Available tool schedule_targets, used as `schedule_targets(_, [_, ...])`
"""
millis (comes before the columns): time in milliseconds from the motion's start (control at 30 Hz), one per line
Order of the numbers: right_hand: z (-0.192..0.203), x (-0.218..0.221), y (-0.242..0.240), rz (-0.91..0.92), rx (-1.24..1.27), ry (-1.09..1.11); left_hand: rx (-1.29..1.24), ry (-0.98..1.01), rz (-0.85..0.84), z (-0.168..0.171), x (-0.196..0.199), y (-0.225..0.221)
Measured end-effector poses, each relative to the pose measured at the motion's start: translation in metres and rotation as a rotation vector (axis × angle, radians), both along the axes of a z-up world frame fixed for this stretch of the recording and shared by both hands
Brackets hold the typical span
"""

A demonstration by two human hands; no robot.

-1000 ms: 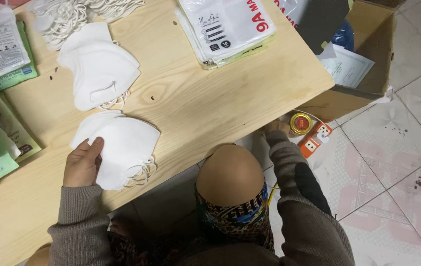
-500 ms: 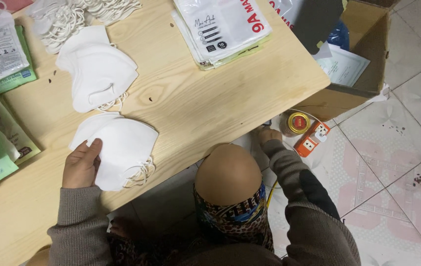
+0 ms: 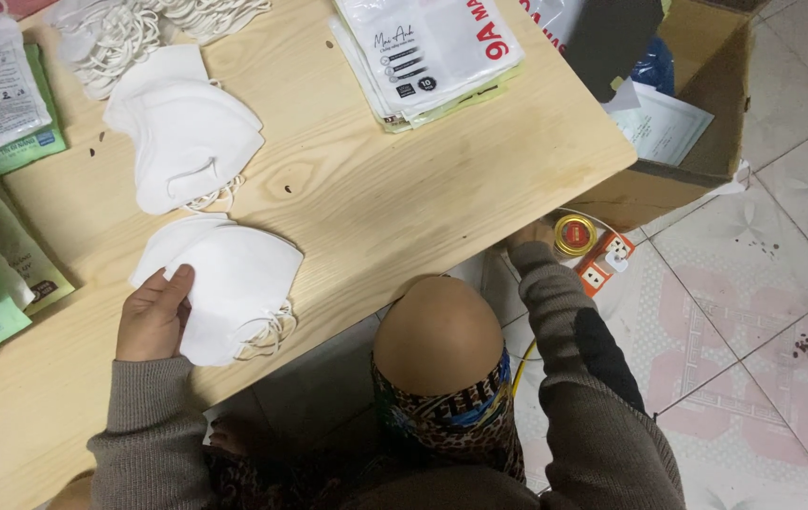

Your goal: Sorting and inspecting face masks on a table for quality control

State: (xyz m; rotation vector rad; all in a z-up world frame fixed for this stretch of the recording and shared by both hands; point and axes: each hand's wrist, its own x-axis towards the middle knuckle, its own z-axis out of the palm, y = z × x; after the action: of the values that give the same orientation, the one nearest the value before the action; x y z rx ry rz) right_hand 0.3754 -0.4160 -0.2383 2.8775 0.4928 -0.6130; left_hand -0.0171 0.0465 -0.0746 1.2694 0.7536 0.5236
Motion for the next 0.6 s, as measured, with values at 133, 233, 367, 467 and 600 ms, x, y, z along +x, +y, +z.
schedule_targets(133, [-0.011, 0.008, -0.003, 0.013, -0.001, -0.006, 0.000, -0.008, 0.010, -0.033, -0.013, 0.021])
schedule_targets(233, [-0.020, 0.012, -0.003, 0.025, 0.000, -0.013, 0.014, -0.008, 0.006, -0.013, -0.008, 0.011])
schedule_targets(367, [-0.025, 0.002, -0.003, 0.044, 0.000, -0.026, 0.005, 0.006, -0.004, 0.038, 0.009, -0.024])
schedule_targets(467, [-0.035, -0.011, -0.012, 0.055, -0.005, -0.031, 0.010, -0.002, -0.010, -0.016, -0.009, 0.014])
schedule_targets(600, [0.054, -0.064, -0.002, 0.132, -0.060, 0.090, 0.002, -0.022, -0.016, -0.045, -0.012, 0.029])
